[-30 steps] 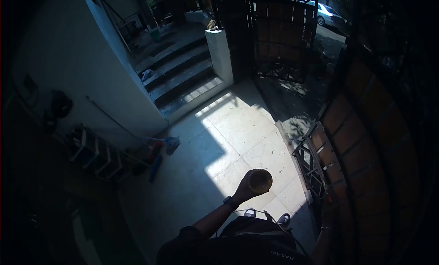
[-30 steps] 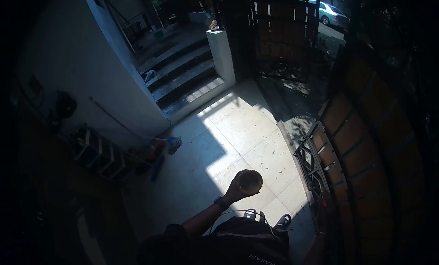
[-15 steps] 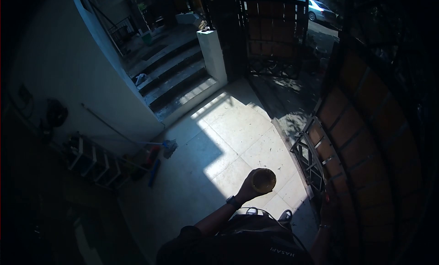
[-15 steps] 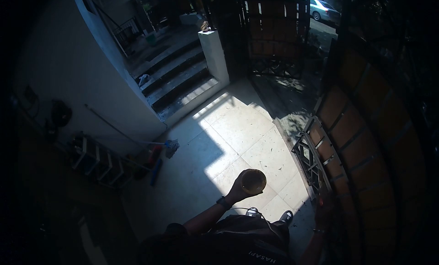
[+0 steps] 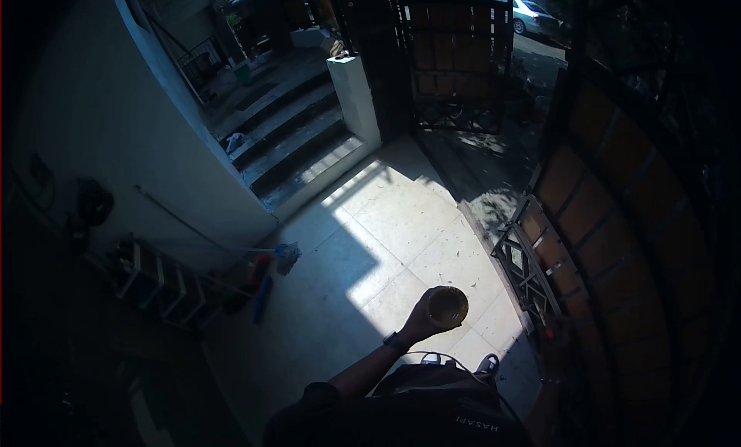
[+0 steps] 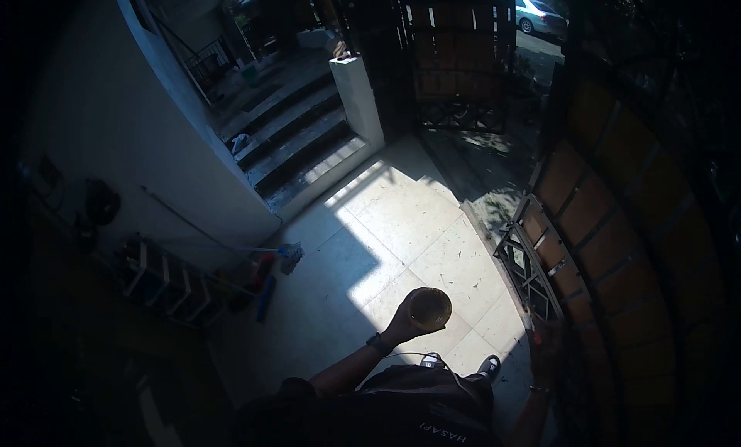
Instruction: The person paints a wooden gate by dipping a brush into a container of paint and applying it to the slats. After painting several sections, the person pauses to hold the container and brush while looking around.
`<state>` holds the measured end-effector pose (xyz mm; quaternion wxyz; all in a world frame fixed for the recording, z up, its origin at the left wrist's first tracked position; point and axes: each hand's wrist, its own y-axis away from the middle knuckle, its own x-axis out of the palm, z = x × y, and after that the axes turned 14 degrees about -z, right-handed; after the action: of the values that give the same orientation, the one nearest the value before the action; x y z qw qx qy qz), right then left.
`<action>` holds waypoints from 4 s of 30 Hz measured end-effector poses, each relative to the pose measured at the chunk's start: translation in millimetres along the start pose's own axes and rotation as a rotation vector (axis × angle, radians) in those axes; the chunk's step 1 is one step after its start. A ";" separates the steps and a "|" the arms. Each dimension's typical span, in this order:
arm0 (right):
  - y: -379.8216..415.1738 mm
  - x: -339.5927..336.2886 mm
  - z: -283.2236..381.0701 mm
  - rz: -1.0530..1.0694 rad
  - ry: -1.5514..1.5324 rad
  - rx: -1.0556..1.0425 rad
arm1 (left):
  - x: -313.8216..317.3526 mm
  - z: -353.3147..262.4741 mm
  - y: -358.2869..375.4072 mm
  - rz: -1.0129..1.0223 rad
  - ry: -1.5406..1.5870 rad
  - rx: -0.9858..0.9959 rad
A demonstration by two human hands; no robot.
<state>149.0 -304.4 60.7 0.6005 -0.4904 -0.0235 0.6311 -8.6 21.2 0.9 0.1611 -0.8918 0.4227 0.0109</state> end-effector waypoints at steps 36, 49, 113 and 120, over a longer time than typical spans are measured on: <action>21.4 29.6 -52.5 -0.337 -0.257 0.629 | -1.3 18.6 -8.9 0.013 -0.016 -0.061; 29.0 27.0 -129.6 -0.769 -0.717 1.060 | 78.9 31.8 -99.6 0.208 0.010 -0.044; -182.8 -73.9 -94.3 -0.323 0.466 0.542 | 507.2 -63.4 -251.6 1.486 0.359 0.477; -114.5 -135.0 -134.6 -0.532 0.095 0.683 | 520.7 -89.5 -176.5 1.412 0.302 0.441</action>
<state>293.0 -453.4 141.6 0.8704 -0.2691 0.0887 0.4027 449.2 -291.7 53.8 0.2309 -0.3479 0.9036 -0.0956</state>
